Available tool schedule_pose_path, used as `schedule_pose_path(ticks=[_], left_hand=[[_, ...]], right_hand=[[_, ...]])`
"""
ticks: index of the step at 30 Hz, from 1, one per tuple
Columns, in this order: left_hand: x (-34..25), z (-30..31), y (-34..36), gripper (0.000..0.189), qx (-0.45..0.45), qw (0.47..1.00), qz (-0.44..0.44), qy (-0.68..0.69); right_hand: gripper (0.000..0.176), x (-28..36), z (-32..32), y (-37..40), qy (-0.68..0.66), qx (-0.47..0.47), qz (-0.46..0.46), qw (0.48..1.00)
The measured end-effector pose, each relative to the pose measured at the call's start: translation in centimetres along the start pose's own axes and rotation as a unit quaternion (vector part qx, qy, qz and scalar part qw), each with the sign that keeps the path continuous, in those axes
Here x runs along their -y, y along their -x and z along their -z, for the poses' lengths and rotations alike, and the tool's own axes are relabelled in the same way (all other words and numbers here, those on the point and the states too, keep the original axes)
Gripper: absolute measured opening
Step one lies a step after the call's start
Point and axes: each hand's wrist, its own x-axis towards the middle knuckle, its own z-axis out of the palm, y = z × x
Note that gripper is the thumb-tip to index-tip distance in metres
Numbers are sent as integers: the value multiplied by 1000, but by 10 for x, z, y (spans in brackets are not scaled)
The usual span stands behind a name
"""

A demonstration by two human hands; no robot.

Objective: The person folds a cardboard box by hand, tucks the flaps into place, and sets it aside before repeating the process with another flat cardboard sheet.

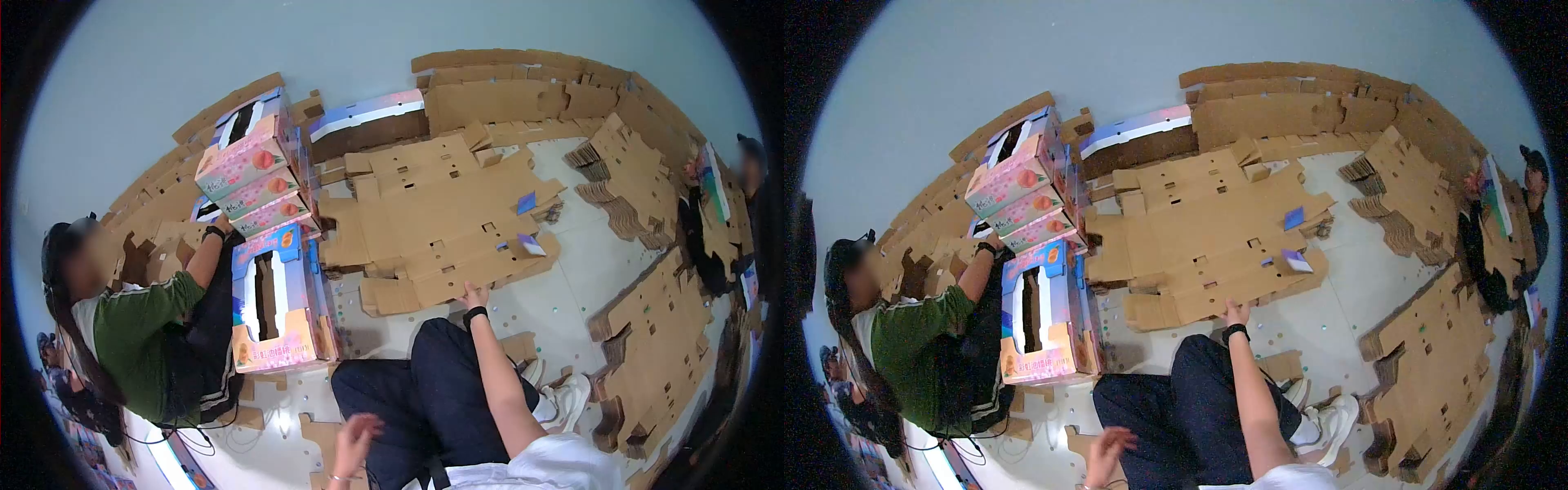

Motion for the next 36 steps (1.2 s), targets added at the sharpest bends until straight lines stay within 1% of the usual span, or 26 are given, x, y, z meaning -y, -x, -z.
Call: schedule_pose_path(ticks=[1, 3, 7, 9, 10, 11, 12, 13, 14, 16, 17, 19, 20, 21, 22, 23, 24, 26, 28, 29, 30, 31, 32, 34, 35, 36], left_hand=[[1, -7, 5, 24, 1, 1000, 1, -1], [-3, -18, 20, 25, 86, 985, 24, -146], [-14, -37, -2, 27, 118, 972, 29, -203], [-18, -45, -17, 19, 111, 974, -16, -197], [-22, -48, -22, 19, 114, 973, -15, -198], [-27, -52, -26, 19, 108, 967, -37, -226], [-29, -54, -29, 19, 102, 960, -61, -254], [-28, -55, -29, 19, 103, 959, -62, -255], [-25, -58, -28, 19, 96, 962, -52, -252], [-17, -62, -25, 18, 92, 963, -39, -249], [-12, -61, -22, 19, 91, 963, -35, -253], [-3, -63, -19, 19, 90, 961, -28, -259], [4, -63, -19, 19, 93, 964, -15, -249], [8, -59, -19, 20, 87, 965, 1, -246], [15, -58, -20, 21, 94, 969, 5, -228], [18, -61, -22, 21, 96, 972, 21, -213], [16, -65, -24, 22, 99, 969, 29, -225], [18, -75, -30, 22, 116, 962, 43, -245], [21, -80, -34, 19, 81, 970, 26, -226], [22, -81, -34, 19, 88, 966, 32, -241], [25, -81, -34, 19, 47, 977, 35, -204], [29, -79, -31, 20, 6, 985, 38, -167], [36, -78, -28, 17, -21, 982, 31, -185], [50, -74, -20, 17, -19, 979, 63, -191], [59, -70, -19, 17, -8, 979, 79, -187], [56, -73, -19, 17, 9, 980, 81, -183]], right_hand=[[42, 9, -4, 9, 0, -1, 0, 1000], [37, 17, -7, 23, 0, 83, -1, 997], [34, 6, -15, 22, 30, 115, -59, 991], [36, 9, -22, 18, 110, 150, -203, 961], [38, 11, -25, 21, 157, 137, -179, 962], [38, 15, -25, 25, 157, 135, -179, 962], [38, 16, -26, 27, 200, 127, -159, 958], [39, 18, -26, 27, 242, 120, -138, 953], [39, 23, -24, 25, 241, 119, -137, 953], [41, 40, -13, 23, 391, 226, -166, 877], [41, 49, -10, 19, 390, 224, -169, 877], [39, 73, -9, 1, 436, 308, -152, 832], [30, 81, -6, -11, 377, 299, -91, 872], [29, 86, -9, -25, 342, 262, -13, 902], [30, 95, -21, -33, 315, 179, 95, 927], [27, 106, -27, -51, 533, 120, 270, 793], [26, 143, -41, -34, 618, 95, 289, 725], [31, 148, -37, -66, 693, 80, 357, 620], [39, 179, -38, -78, 827, 81, 259, 493], [41, 172, -28, -99, 815, 24, 276, 508], [44, 165, -19, -119, 801, -34, 294, 520], [47, 165, -17, -129, 849, -67, 309, 423], [50, 168, -11, -140, 887, -97, 320, 319], [56, 193, -17, -146, 927, -58, 303, 213], [56, 196, -13, -153, 930, -59, 288, 219], [56, 198, -7, -162, 917, -69, 330, 214]])
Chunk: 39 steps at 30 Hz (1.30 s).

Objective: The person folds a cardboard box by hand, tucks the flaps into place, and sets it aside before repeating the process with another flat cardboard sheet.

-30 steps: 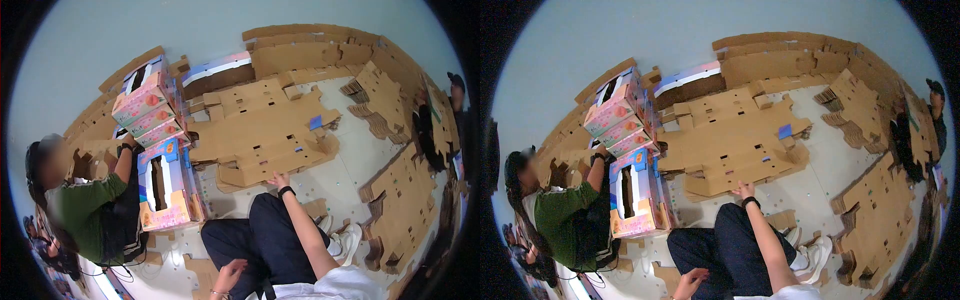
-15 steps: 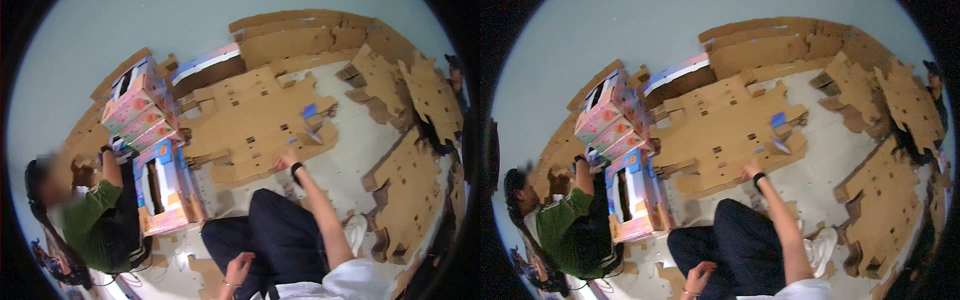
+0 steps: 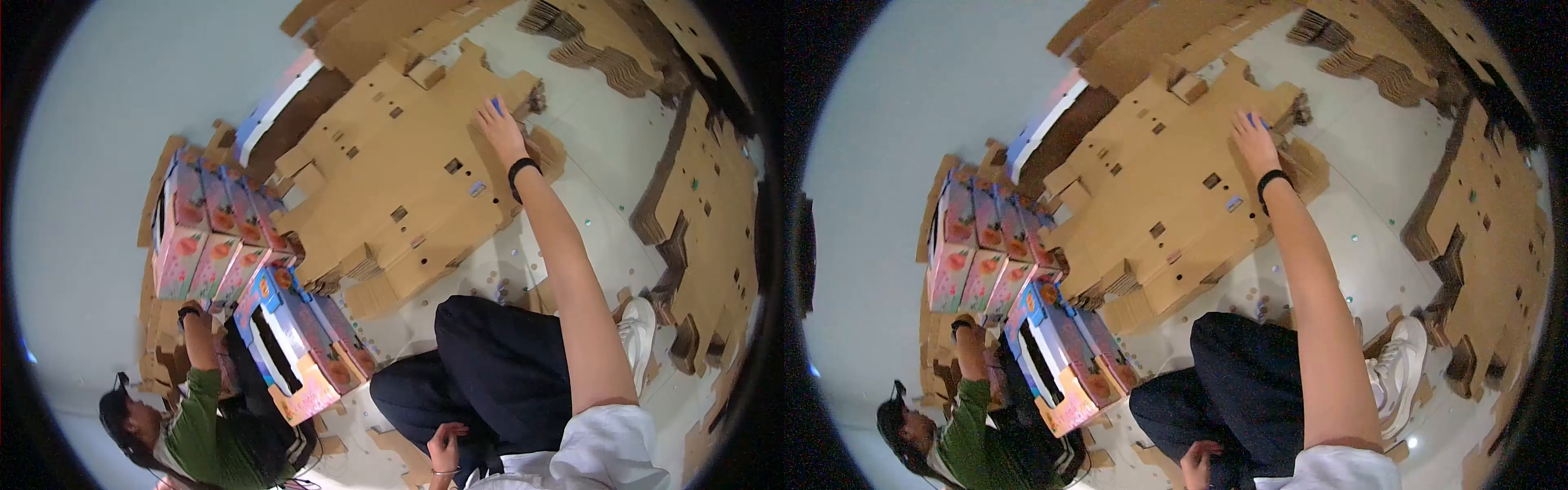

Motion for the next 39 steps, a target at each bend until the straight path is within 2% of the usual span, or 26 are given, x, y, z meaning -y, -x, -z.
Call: schedule_pose_path(ticks=[1, 2, 4, 5, 7, 8, 11, 13, 14, 16, 19, 21, 22, 23, 26, 27, 29, 31, 32, 33, 34, 35, 36, 37, 38, 39], left_hand=[[1, 0, -2, 17, 9, 1000, 4, -7], [3, 0, -3, 18, 21, 999, 17, -23], [9, 2, -5, 19, 12, 999, 31, -26], [11, 2, -5, 19, 4, 1000, 17, -11], [27, 10, -3, 20, 24, 994, 85, 69], [31, 9, -2, 20, 26, 994, 87, 66], [11, -3, -4, 18, -3, 998, 34, 61], [13, -2, -9, 18, -9, 998, 52, 27], [15, 0, -9, 18, -13, 998, 47, 34], [17, 4, -7, 18, -41, 997, 2, 68], [24, 14, 3, 17, -95, 992, -16, 87], [34, 23, 9, 18, -99, 991, -47, 80], [31, 22, 11, 19, -116, 987, -47, 100], [24, 22, 15, 19, -134, 983, -47, 119], [-24, 26, 33, 16, -163, 973, -41, 160], [-17, 30, 33, 16, -171, 969, -47, 171], [6, 39, 18, 15, -229, 965, -95, 87], [8, 63, -1, 13, -283, 942, -179, -34], [-22, 79, -7, 10, -312, 924, -213, -53], [-21, 101, -25, 15, -338, 902, -247, -104], [-36, 123, -39, 23, -370, 860, -308, -168], [-64, 141, -46, 28, -384, 860, -277, -191], [-66, 162, -70, 34, -401, 842, -299, -200], [-74, 176, -91, 37, -439, 815, -301, -228], [-76, 189, -110, 40, -474, 787, -301, -255], [-65, 204, -132, 41, -457, 815, -216, -285]], right_hand=[[57, -3, -10, 0, 3, -47, 2, 999], [57, -6, -18, 3, 1, -38, 0, 999], [52, -4, -30, -3, -60, -162, 5, 985], [52, -3, -33, -11, -61, -164, -6, 985], [48, 2, -36, -11, -102, -53, 34, 993], [48, 1, -38, -3, -102, -49, 33, 993], [44, -16, -14, 33, -193, 188, 55, 962], [48, 21, -100, 66, -339, 2, -39, 940], [48, 14, -95, 72, -336, -7, -35, 941], [53, 0, -73, 76, -414, 76, -27, 907], [55, -2, -42, 95, -366, 64, -36, 928], [55, 24, -52, 136, -391, -37, -52, 918], [55, 28, -49, 162, -445, -41, -62, 893], [56, 32, -45, 184, -499, -43, -71, 863], [65, 27, -34, 236, -499, 38, -77, 862], [70, 27, -32, 245, -511, 77, -81, 852], [75, 17, -17, 277, -538, 141, -24, 831], [73, 16, -9, 306, -715, 118, 7, 689], [69, 10, 4, 319, -760, 166, 26, 627], [65, 6, 31, 333, -800, 215, 41, 559], [61, 7, 62, 346, -793, 206, 102, 564], [57, 10, 93, 359, -784, 196, 161, 567], [53, 12, 119, 370, -694, 98, 230, 675], [49, 18, 140, 380, -580, -2, 291, 761], [46, 31, 155, 393, -559, -20, 254, 789], [44, 43, 164, 403, -537, -38, 216, 815]])
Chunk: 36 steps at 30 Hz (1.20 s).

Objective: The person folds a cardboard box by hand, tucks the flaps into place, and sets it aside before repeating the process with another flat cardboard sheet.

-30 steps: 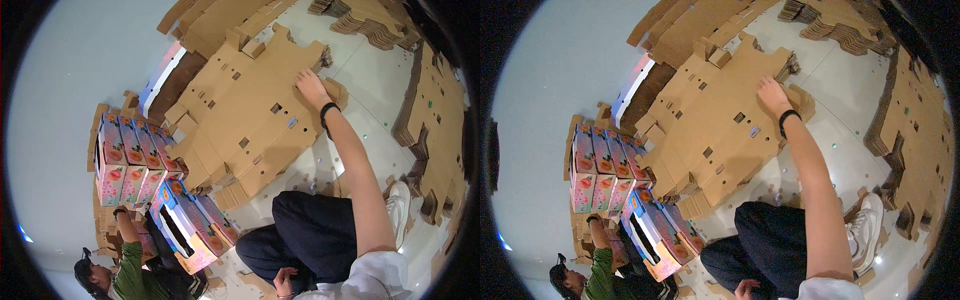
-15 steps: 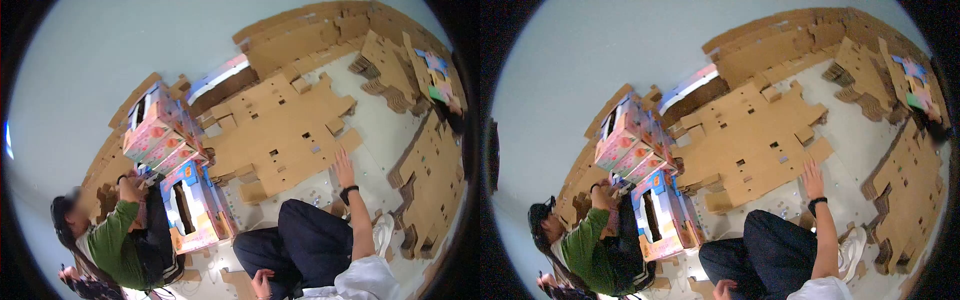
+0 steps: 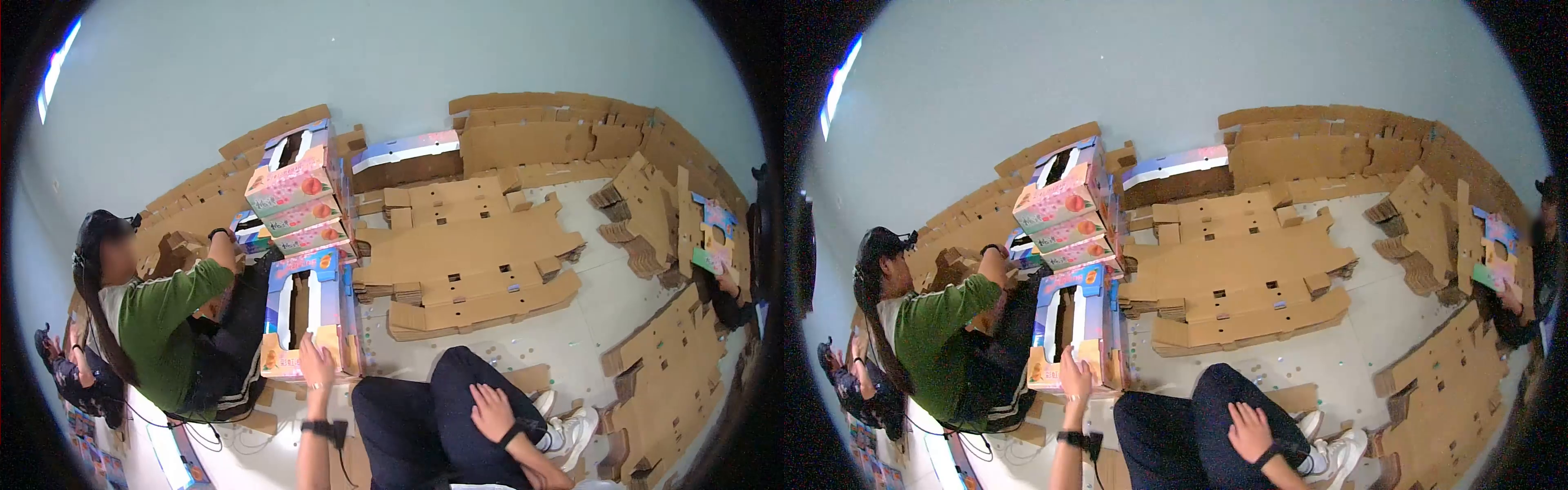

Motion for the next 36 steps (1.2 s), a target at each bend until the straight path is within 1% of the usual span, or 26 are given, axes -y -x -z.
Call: schedule_pose_path(ticks=[1, 2, 4, 6, 7, 8, 10, 11, 13, 15, 16, 17, 20, 21, 22, 23, 24, 25, 26, 27, 28, 30, 31, 33, 34, 36], left_hand=[[24, -21, -5, 37, 39, 994, 44, -92], [39, -31, -10, 37, 39, 995, 45, -84], [54, -43, -16, 33, 119, 953, 87, -266], [66, -48, -18, 29, 85, 965, 65, -240], [75, -52, -18, 25, 52, 980, 71, -176], [66, -43, -19, 25, 54, 981, 74, -173], [49, -12, -26, 23, 141, 982, 88, -93], [36, 0, -24, 21, 118, 988, 82, -54], [-42, 91, -18, 27, 245, 968, 57, -3], [-101, 149, 15, 26, 312, 921, 103, 208], [-122, 172, 32, 26, 351, 929, -82, 86], [-128, 181, 59, 31, 289, 923, -234, 101], [-128, 204, 105, 50, 357, 884, -301, -3], [-109, 192, 110, 55, 354, 902, -246, 26], [-87, 175, 113, 58, 323, 926, -195, 15], [-59, 155, 119, 56, 292, 952, -89, 33], [-39, 135, 120, 68, 238, 970, -7, 44], [-20, 115, 123, 78, 221, 968, 53, 102], [6, 86, 129, 86, 196, 965, 83, 151], [23, 64, 131, 91, 172, 966, 100, 164], [33, 46, 139, 95, 164, 966, 142, 140], [31, 30, 145, 90, 96, 957, 214, 169], [32, 25, 148, 90, 93, 957, 219, 168], [36, 22, 152, 81, 88, 952, 206, 208], [31, 29, 150, 74, 92, 955, 192, 204], [21, 42, 148, 73, 127, 965, 175, 147]], right_hand=[[42, 5, -8, 3, -27, -25, -8, 999], [40, 4, -12, 2, -53, -49, -15, 997], [40, -1, -10, -1, -123, -36, -47, 991], [39, 0, -10, 1, -127, -47, -45, 990], [38, 2, -9, 1, -127, -49, -45, 990], [38, 1, -8, 3, -123, -47, -44, 990], [38, 0, -11, 1, -126, -39, -51, 990], [38, -2, -11, -2, -119, -35, -43, 991], [38, 0, -12, -2, -124, -35, -54, 990], [37, 1, -10, -5, -121, -31, -62, 990], [36, 3, -12, -6, -122, -37, -71, 989], [33, 4, -15, -8, -125, -51, -74, 988], [25, -3, -13, -28, -159, -32, -27, 986], [21, -16, -17, -39, -203, -31, -11, 979], [19, -19, -14, -50, -268, 11, -113, 957], [21, -39, -28, -64, -399, 11, -123, 909], [24, -42, -19, -82, -488, 27, -195, 850], [26, -49, -15, -99, -472, 40, -178, 863], [29, -41, -10, -115, -466, 31, -116, 877], [40, -34, -6, -132, -471, 74, -76, 876], [40, -21, -2, -145, -470, 81, -73, 876], [63, 17, 1, -170, -489, 194, -10, 850], [63, 31, -4, -181, -488, 199, -8, 850], [88, 62, -21, -196, -425, 285, 32, 858], [88, 75, -38, -199, -428, 289, 33, 856], [102, 97, -64, -201, -462, 249, 141, 839]])
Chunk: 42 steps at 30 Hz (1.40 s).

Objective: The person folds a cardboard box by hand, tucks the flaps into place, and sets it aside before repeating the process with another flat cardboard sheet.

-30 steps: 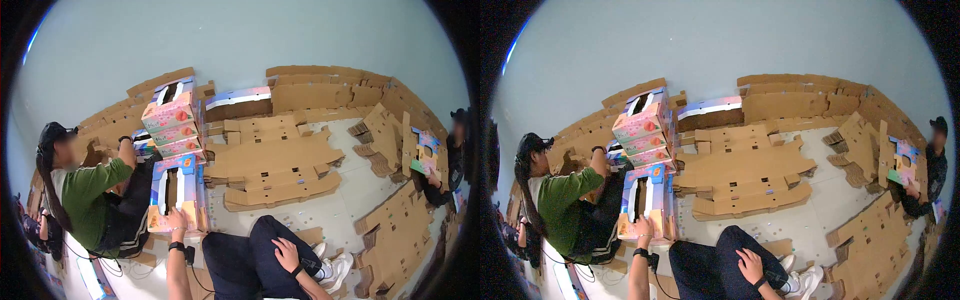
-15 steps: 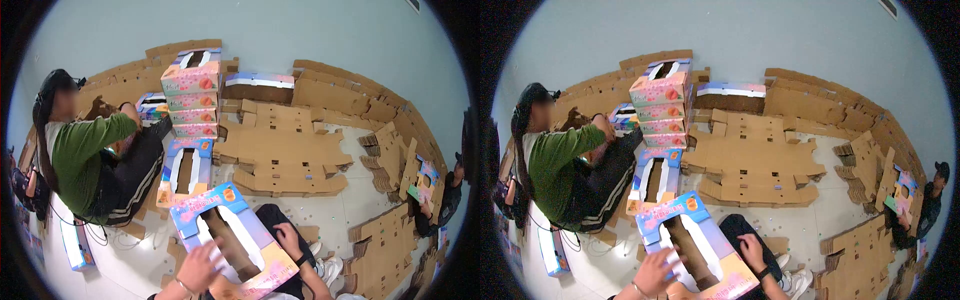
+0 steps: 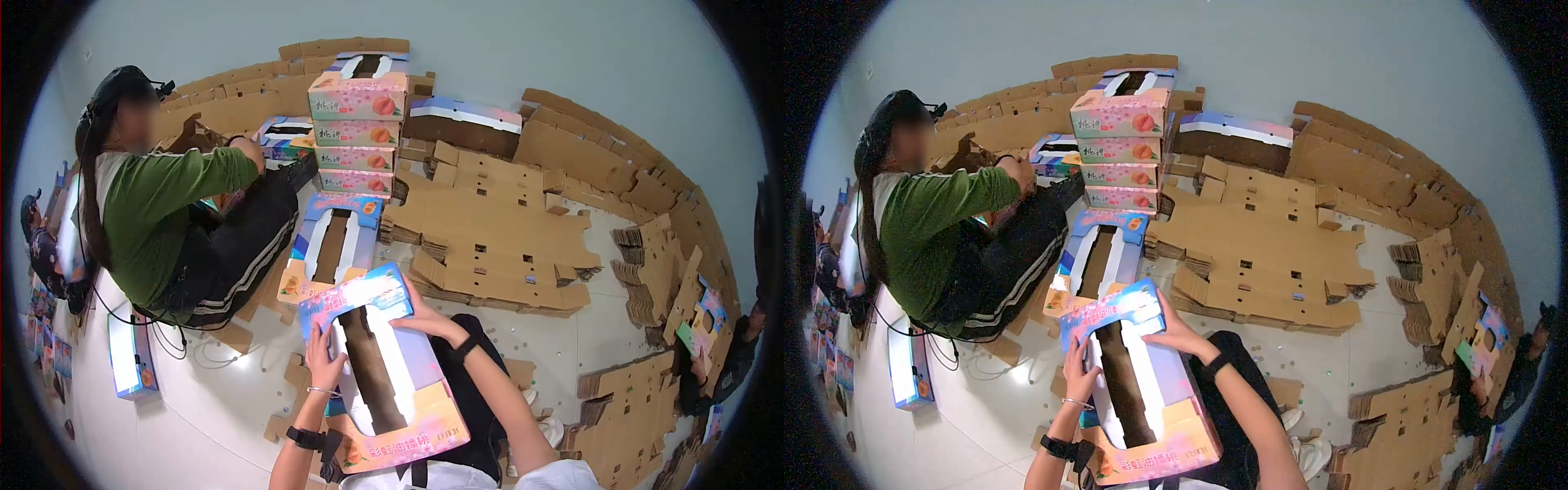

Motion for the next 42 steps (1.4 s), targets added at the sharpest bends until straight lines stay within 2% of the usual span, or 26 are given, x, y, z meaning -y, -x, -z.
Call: schedule_pose_path(ticks=[2, 4, 5, 6, 7, 8, 9, 12, 13, 14, 15, 16, 17, 18, 19, 21, 22, 24, 25, 26, 27, 28, 30, 32, 34, 42], left_hand=[[3, 5, 1, 73, 3, 999, -9, -48], [2, 15, -5, 67, -14, 998, 26, -53], [15, 6, -7, 61, -93, 990, 5, -107], [27, -2, -12, 61, -90, 990, 3, -110], [35, -6, -18, 57, -124, 987, 66, 75], [45, -8, -19, 53, -153, 946, 127, 255], [45, -1, -21, 46, -60, 917, 221, 326], [53, -12, -16, 43, -68, 928, 196, 309], [41, -10, -13, 43, -48, 930, 170, 322], [59, -22, -12, 46, -19, 929, 139, 342], [35, -19, -8, 46, -9, 935, 139, 327], [8, -19, -2, 46, 4, 940, 139, 312], [17, -36, -2, 44, -13, 958, 106, 265], [-8, -32, -1, 43, -13, 987, 80, 137], [-26, -32, -3, 41, -15, 990, 63, 125], [-44, -36, -11, 39, -11, 993, 43, 112], [-48, -37, -14, 36, -7, 997, 24, 71], [-58, -36, -20, 34, 3, 1000, 1, 25], [-65, -32, -20, 32, 10, 1000, 12, -2], [-67, -31, -19, 30, 17, 999, 22, -31], [-68, -32, -18, 30, -12, 999, -1, -45], [-69, -30, -16, 30, -4, 999, -7, -51], [-73, -25, -19, 31, 13, 988, -10, -153], [-74, -25, -19, 29, 12, 987, -36, -156], [-82, -23, -18, 27, -13, 977, -19, -212], [-75, -22, -16, 23, -41, 985, -37, -165]], right_hand=[[102, -2, -5, -4, -45, -7, -35, 998], [102, -11, -4, -3, -87, -17, -68, 994], [102, -20, -2, 1, -97, -15, -80, 992], [101, -27, -1, 5, -107, -14, -92, 990], [101, -26, -1, 9, -111, -18, -93, 989], [98, -25, -1, 14, -101, -41, -100, 989], [95, -21, -1, 19, -91, -65, -106, 988], [91, -3, 10, 32, -36, -85, -108, 990], [91, -1, 17, 41, -11, -98, -109, 989], [91, 2, 25, 53, 15, -108, -112, 988], [92, 21, 34, 66, 35, -117, -129, 984], [89, 22, 42, 79, 74, -135, -102, 983], [85, 24, 50, 93, 115, -156, -102, 976], [81, 33, 54, 105, 156, -178, -103, 966], [81, 38, 54, 113, 157, -183, -108, 964], [64, 44, 49, 125, 264, -280, -115, 916], [64, 45, 48, 128, 262, -285, -119, 914], [49, 49, 48, 127, 300, -324, -174, 880], [49, 52, 46, 126, 296, -328, -179, 879], [41, 57, 44, 125, 338, -326, -176, 865], [36, 59, 43, 124, 380, -324, -173, 849], [36, 60, 42, 124, 374, -330, -181, 848], [31, 63, 43, 121, 443, -309, -139, 830], [31, 67, 43, 118, 478, -296, -149, 813], [34, 62, 46, 114, 491, -284, -99, 818], [41, 63, 47, 111, 511, -297, -55, 805]])
